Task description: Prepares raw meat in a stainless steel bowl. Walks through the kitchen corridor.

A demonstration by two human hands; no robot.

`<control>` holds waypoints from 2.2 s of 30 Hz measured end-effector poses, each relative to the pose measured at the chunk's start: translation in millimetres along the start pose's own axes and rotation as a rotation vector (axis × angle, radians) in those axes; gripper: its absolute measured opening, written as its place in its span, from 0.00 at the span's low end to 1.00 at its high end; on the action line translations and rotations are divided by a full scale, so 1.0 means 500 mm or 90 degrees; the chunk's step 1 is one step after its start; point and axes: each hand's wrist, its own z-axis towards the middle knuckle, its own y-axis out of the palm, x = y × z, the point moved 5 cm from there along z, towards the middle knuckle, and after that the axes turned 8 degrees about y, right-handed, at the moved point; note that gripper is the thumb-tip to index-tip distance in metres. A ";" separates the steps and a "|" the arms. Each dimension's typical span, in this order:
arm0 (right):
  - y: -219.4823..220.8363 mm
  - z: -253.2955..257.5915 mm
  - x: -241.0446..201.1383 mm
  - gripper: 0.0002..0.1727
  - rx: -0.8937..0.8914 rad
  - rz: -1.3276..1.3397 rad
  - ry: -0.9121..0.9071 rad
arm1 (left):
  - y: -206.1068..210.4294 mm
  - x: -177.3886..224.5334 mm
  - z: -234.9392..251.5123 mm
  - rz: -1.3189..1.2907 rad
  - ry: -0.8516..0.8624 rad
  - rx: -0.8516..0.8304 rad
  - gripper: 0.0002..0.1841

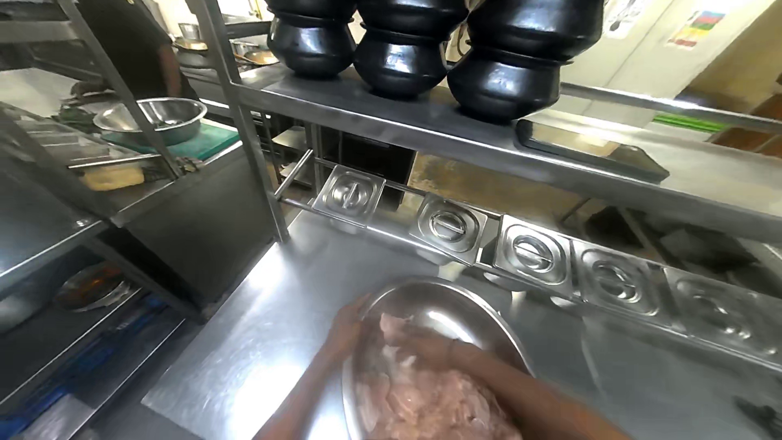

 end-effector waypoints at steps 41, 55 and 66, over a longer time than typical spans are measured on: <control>0.033 0.014 -0.062 0.14 -0.014 0.000 -0.028 | 0.031 0.054 -0.021 0.123 -0.003 0.009 0.31; 0.070 0.068 -0.092 0.15 0.229 0.107 0.007 | 0.021 0.016 -0.070 0.003 -0.044 0.115 0.24; -0.060 0.020 0.005 0.19 0.323 0.109 0.437 | 0.092 0.043 -0.258 0.009 -0.149 0.329 0.32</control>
